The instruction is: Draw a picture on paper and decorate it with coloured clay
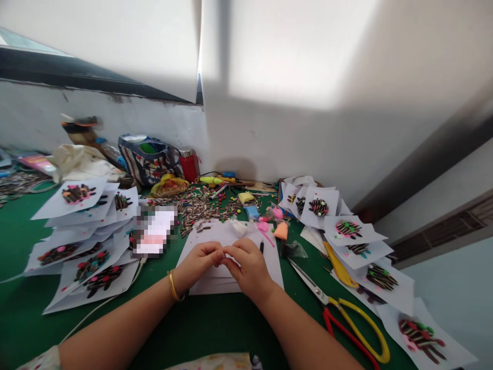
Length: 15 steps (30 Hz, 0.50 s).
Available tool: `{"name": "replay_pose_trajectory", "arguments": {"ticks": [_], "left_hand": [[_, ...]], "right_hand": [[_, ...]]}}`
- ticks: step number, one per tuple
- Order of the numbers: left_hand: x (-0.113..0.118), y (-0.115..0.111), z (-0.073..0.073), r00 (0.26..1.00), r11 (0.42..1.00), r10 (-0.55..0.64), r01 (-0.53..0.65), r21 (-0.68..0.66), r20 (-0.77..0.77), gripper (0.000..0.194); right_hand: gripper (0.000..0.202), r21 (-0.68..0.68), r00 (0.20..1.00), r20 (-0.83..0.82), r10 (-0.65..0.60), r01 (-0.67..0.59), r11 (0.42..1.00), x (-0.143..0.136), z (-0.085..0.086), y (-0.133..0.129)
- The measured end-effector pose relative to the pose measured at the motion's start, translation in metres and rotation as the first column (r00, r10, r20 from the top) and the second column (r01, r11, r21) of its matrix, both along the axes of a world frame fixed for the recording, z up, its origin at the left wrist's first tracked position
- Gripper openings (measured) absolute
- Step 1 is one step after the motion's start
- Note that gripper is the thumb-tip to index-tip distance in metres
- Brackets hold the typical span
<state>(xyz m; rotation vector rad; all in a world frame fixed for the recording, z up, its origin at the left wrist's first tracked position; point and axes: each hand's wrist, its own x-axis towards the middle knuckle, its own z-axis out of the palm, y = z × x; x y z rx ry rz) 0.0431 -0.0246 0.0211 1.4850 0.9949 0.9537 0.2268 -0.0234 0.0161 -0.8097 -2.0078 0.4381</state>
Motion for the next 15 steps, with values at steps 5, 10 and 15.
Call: {"name": "replay_pose_trajectory", "arguments": {"ticks": [5, 10, 15], "left_hand": [[0.0018, -0.0014, 0.0034, 1.000, 1.000, -0.020, 0.020, -0.003, 0.000, 0.039], [0.0013, -0.0007, 0.0014, 1.000, 1.000, 0.011, -0.011, 0.011, -0.003, 0.043], [0.0018, -0.0003, 0.0004, 1.000, 1.000, 0.002, -0.002, -0.016, -0.001, 0.039]], "right_hand": [[0.010, 0.000, 0.998, -0.034, -0.051, 0.051, 0.999, -0.0012, 0.0013, 0.0008], [0.017, 0.009, 0.999, -0.002, -0.043, 0.043, 0.999, -0.0007, 0.0023, -0.0002], [0.022, 0.023, 0.999, -0.003, -0.047, 0.047, 0.999, -0.0003, 0.0014, -0.0002]]}}
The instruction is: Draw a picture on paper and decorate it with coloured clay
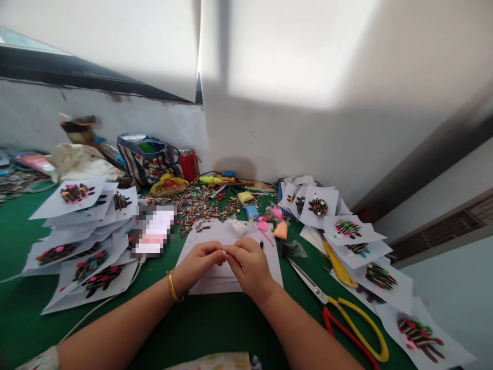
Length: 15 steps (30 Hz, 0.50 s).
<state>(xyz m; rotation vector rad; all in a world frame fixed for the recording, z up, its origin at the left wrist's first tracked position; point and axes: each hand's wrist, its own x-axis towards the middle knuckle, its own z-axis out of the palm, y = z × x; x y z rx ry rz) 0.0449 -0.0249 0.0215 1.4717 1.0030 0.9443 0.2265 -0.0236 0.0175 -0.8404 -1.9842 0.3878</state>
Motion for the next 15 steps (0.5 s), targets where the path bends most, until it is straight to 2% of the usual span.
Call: {"name": "replay_pose_trajectory", "arguments": {"ticks": [5, 11, 15], "left_hand": [[-0.0003, 0.0010, -0.0012, 0.998, 0.997, 0.068, -0.068, 0.024, 0.001, 0.043], [0.0004, -0.0002, -0.0006, 1.000, 0.999, 0.006, -0.005, 0.043, -0.030, 0.043], [0.0003, -0.0012, 0.0018, 0.999, 1.000, -0.031, 0.031, -0.005, 0.021, 0.039]], "right_hand": [[0.029, -0.032, 0.998, 0.046, 0.035, -0.034, 0.999, -0.0009, -0.0015, -0.0005], [0.017, -0.035, 0.999, -0.021, 0.033, -0.034, 0.999, -0.0003, 0.0005, -0.0019], [0.022, -0.025, 0.999, -0.023, 0.035, -0.035, 0.999, -0.0006, 0.0004, -0.0013]]}}
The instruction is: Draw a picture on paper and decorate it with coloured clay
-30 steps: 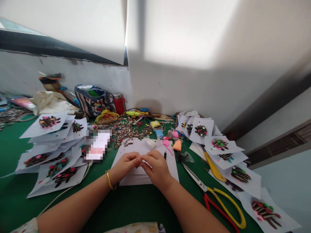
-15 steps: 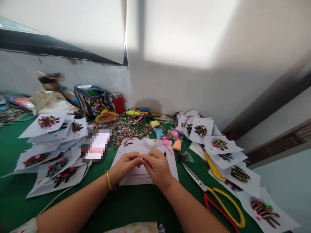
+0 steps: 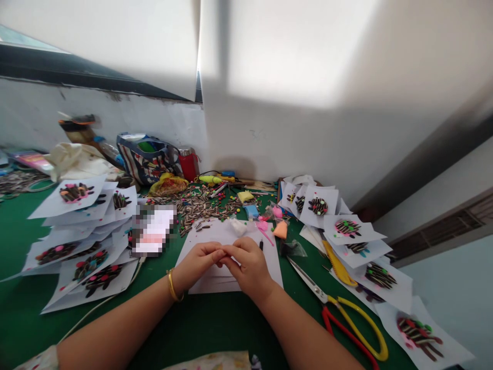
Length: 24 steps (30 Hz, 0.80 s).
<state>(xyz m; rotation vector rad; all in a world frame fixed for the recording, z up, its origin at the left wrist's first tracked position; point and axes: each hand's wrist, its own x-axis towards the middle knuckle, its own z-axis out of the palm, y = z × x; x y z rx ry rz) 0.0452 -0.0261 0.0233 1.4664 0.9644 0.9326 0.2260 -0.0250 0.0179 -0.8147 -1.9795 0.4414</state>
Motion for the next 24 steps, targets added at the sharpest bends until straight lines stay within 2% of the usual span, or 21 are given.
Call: {"name": "replay_pose_trajectory", "arguments": {"ticks": [3, 7, 15, 20, 24], "left_hand": [[-0.0012, 0.0004, -0.0009, 0.998, 0.999, 0.034, -0.032, -0.037, 0.047, 0.036], [-0.0014, 0.0012, -0.0029, 0.999, 0.999, 0.047, -0.047, -0.012, 0.024, 0.042], [0.0008, 0.0012, -0.0001, 0.997, 0.997, 0.056, -0.053, -0.048, 0.055, 0.034], [-0.0009, 0.0013, -0.0024, 0.999, 0.999, 0.039, -0.038, -0.017, 0.023, 0.039], [0.0001, 0.0008, -0.0012, 0.999, 0.999, 0.026, -0.024, -0.033, 0.042, 0.036]], "right_hand": [[0.026, -0.005, 1.000, 0.023, 0.000, 0.000, 1.000, -0.0006, 0.0003, -0.0004], [0.021, -0.009, 1.000, 0.019, 0.013, -0.012, 1.000, -0.0005, 0.0010, -0.0007], [0.026, -0.010, 1.000, 0.021, 0.016, -0.015, 1.000, 0.0000, -0.0025, 0.0010], [0.016, -0.017, 1.000, 0.005, 0.005, -0.005, 1.000, -0.0010, -0.0013, 0.0007], [0.010, -0.015, 0.999, 0.004, -0.037, 0.037, 0.999, -0.0008, -0.0014, 0.0012]]}}
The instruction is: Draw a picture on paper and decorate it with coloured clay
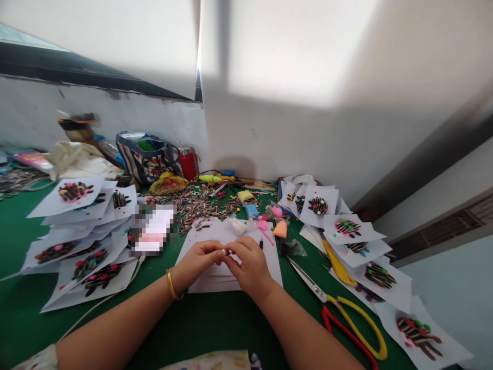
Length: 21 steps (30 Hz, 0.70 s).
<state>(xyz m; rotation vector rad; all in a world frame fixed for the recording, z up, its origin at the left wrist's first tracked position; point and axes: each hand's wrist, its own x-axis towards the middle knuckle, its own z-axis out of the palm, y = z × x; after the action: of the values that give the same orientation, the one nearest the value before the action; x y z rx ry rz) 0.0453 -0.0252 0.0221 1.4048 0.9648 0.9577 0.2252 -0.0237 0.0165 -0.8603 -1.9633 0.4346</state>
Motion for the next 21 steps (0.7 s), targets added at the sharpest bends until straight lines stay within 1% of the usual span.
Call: {"name": "replay_pose_trajectory", "arguments": {"ticks": [5, 9, 13, 15, 19, 21], "left_hand": [[0.0014, 0.0010, 0.0000, 1.000, 1.000, 0.022, -0.022, -0.013, -0.013, 0.035], [0.0006, 0.0014, -0.0019, 0.999, 1.000, 0.014, -0.014, 0.004, -0.046, 0.036], [-0.0003, 0.0012, -0.0019, 1.000, 1.000, -0.002, 0.002, 0.007, -0.026, 0.037], [-0.0003, 0.0012, -0.0011, 1.000, 1.000, 0.000, 0.000, -0.006, -0.014, 0.035], [-0.0001, 0.0015, -0.0004, 0.999, 1.000, 0.030, -0.030, -0.003, -0.025, 0.035], [-0.0003, 0.0015, -0.0008, 0.999, 1.000, 0.024, -0.024, 0.007, -0.045, 0.036]], "right_hand": [[0.024, -0.002, 0.999, 0.023, 0.028, -0.028, 1.000, 0.0001, -0.0024, 0.0008], [0.020, -0.009, 0.999, 0.010, 0.031, -0.031, 0.999, 0.0008, -0.0022, 0.0010], [0.014, 0.000, 1.000, -0.017, 0.018, -0.018, 1.000, 0.0015, -0.0024, 0.0012], [0.015, 0.004, 1.000, -0.025, 0.016, -0.016, 1.000, 0.0015, -0.0037, 0.0015], [0.027, 0.002, 1.000, -0.016, 0.022, -0.022, 1.000, 0.0012, -0.0069, 0.0021], [0.024, 0.000, 1.000, -0.006, 0.024, -0.024, 1.000, 0.0012, -0.0071, 0.0021]]}}
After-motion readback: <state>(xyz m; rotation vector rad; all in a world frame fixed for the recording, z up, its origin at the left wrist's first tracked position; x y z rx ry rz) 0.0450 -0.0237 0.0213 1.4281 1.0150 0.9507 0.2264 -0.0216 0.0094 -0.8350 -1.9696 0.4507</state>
